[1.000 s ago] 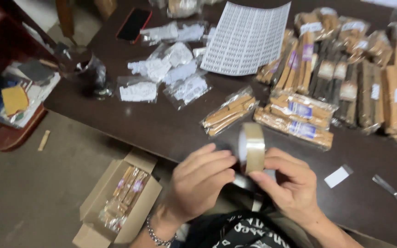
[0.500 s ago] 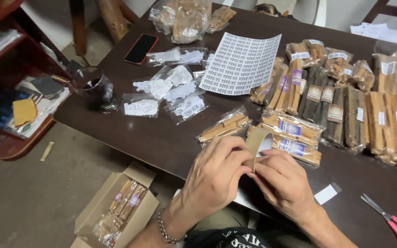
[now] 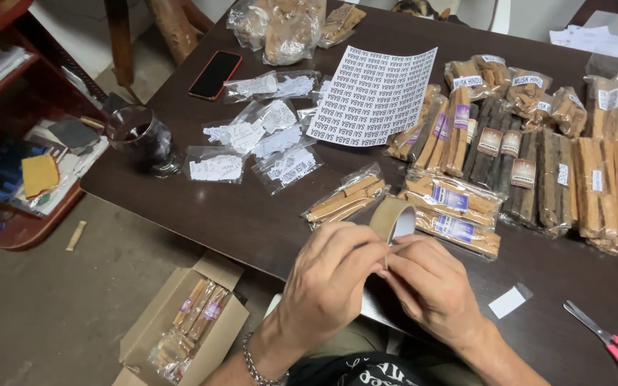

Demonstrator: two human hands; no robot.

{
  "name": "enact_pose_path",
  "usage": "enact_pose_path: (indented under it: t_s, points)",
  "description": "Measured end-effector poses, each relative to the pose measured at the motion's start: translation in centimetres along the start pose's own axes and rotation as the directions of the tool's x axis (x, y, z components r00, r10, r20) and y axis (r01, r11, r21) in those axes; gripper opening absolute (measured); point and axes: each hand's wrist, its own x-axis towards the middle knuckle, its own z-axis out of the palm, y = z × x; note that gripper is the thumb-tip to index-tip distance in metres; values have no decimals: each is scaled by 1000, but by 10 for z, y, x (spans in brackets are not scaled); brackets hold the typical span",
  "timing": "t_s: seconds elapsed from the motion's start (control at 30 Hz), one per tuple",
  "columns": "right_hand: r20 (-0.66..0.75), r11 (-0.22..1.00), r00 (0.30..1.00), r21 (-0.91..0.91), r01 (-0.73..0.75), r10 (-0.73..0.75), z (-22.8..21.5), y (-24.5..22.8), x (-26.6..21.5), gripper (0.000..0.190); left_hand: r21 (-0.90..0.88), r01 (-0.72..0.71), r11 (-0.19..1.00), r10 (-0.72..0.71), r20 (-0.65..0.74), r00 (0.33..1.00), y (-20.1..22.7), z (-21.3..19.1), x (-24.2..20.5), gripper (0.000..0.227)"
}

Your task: Cutting labels from a printed sheet and using tape to secure them onto bundles of incense sticks.

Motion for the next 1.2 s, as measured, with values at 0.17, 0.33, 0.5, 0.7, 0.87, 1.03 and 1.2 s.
enact_pose_path:
  t_s: [0.17,0.33,0.5,0.7,0.87,1.03,1.2]
  points:
    - [28,1000,999,1,27,-27,-2,-1,2,12,51,-89,995,89,-3,996,0,2,-5,21]
    - [17,1000,1000,10,11,-11,-1,-2,2,13,-10,-98,995,98,-29,995,-2,6,-5,24]
    - [9,1000,1000,22,4,-4,0,-4,7,15,-17,-78,997,77,-76,994,-5,8,-11,25]
    - [47,999,999,48,18,-20,0,-7,9,13,66,-63,996,65,-29,997,-6,2,-14,19]
    - [60,998,998,58,-10,7,2,-8,3,14,45,-39,998,41,-40,998,-8,9,-22,22]
    - [60,996,997,70,-50,46,9,-4,-4,15,6,-9,1000,9,-23,1000,-12,8,-16,28]
    - [37,998,998,42,-42,41,12,1,-4,12,-85,-10,996,11,11,1000,-22,15,-22,26]
